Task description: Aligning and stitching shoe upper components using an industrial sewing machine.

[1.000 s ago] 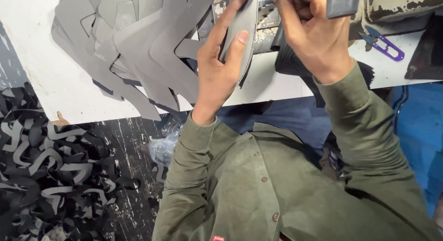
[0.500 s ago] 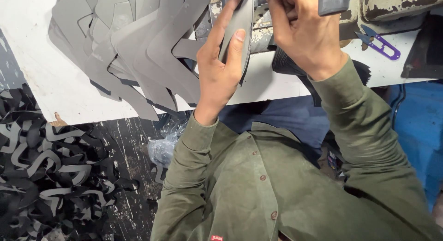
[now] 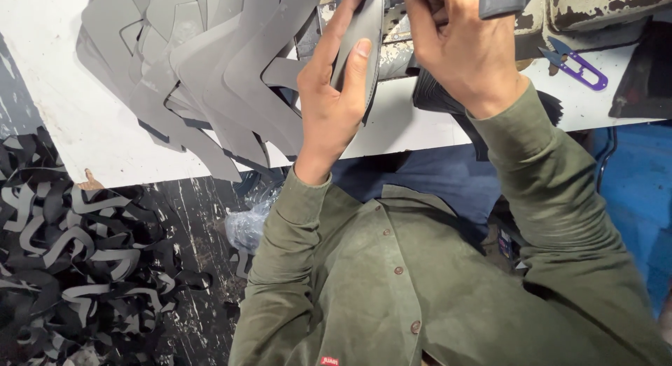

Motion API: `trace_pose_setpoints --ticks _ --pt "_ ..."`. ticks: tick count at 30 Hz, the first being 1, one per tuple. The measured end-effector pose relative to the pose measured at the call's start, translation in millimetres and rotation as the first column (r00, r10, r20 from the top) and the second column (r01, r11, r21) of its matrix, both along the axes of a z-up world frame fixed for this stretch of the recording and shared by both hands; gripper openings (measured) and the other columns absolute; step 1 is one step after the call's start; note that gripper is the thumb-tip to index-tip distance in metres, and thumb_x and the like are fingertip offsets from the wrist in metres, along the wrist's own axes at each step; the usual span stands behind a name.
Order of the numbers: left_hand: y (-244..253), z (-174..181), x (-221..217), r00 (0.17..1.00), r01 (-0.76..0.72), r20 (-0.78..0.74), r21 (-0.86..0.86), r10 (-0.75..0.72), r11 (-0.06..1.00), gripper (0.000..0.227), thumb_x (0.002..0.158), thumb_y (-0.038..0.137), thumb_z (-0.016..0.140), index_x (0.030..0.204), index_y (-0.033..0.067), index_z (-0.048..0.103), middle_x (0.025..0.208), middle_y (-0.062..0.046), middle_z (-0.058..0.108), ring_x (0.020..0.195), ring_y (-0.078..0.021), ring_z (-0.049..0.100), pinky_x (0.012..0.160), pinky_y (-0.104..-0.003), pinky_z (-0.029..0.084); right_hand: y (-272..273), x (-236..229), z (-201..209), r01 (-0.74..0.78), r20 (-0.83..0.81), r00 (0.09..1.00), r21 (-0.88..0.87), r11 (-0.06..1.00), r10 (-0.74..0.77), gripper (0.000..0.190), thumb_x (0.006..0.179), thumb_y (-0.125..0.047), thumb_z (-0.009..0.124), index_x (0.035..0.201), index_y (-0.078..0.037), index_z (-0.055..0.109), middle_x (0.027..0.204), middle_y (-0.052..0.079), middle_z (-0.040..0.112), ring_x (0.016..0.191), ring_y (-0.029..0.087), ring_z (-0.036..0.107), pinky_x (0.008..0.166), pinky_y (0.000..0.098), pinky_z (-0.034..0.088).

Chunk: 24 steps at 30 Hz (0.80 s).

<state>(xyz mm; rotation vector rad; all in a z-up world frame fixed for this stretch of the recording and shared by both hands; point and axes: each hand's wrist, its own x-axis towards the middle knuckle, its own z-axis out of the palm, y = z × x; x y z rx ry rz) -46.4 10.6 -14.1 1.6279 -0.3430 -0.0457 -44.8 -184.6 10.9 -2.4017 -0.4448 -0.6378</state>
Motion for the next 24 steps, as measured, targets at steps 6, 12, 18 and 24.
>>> trace_pose_setpoints --ticks 6,12,18,24 --pt "-1.9 0.9 3.2 1.0 0.005 -0.006 -0.035 -0.005 0.999 0.037 0.117 0.005 0.059 0.153 0.0034 0.05 0.152 -0.009 0.06 0.145 -0.0171 0.056 0.127 -0.028 0.039 -7.3 1.0 -13.4 -0.013 -0.003 1.0 0.044 0.999 0.013 0.016 0.112 0.004 0.069 0.121 0.001 0.056 0.085 0.004 0.061 0.068 0.013 0.06 0.063 0.0288 0.046" --pt "-14.4 -6.9 19.2 0.994 -0.101 -0.039 -0.023 0.1 0.995 0.033 0.113 0.01 0.064 0.143 -0.0035 0.056 0.14 -0.012 0.067 0.132 -0.0205 0.064 0.119 -0.029 0.046 -7.1 1.3 18.9 0.151 -0.022 0.986 -0.274 0.95 -0.163 0.008 0.105 0.002 0.069 0.1 -0.005 0.066 0.075 0.002 0.057 0.062 0.016 0.058 0.058 0.0301 0.043" --pt "-3.7 16.1 20.7 0.936 -0.031 0.351 0.129 -0.016 0.991 0.035 0.12 0.008 0.06 0.148 0.0048 0.041 0.137 -0.021 0.06 0.128 -0.0304 0.061 0.114 -0.035 0.047 -61.6 -11.9 -16.5 0.114 -0.247 0.968 0.296 0.948 -0.039 0.018 0.11 -0.001 0.068 0.095 0.003 0.061 0.081 0.012 0.056 0.07 0.027 0.054 0.064 0.034 0.042" --pt "12.9 16.3 -9.3 0.936 0.114 -0.286 -0.3 -0.203 0.947 0.039 0.119 0.008 0.052 0.157 0.0107 0.043 0.091 -0.003 0.067 0.048 -0.0043 0.047 0.042 -0.023 0.039 -53.2 -13.0 4.9 0.143 -0.285 0.958 0.395 0.907 -0.027 0.015 0.109 -0.002 0.066 0.096 0.003 0.062 0.083 0.01 0.058 0.072 0.022 0.057 0.065 0.0319 0.046"
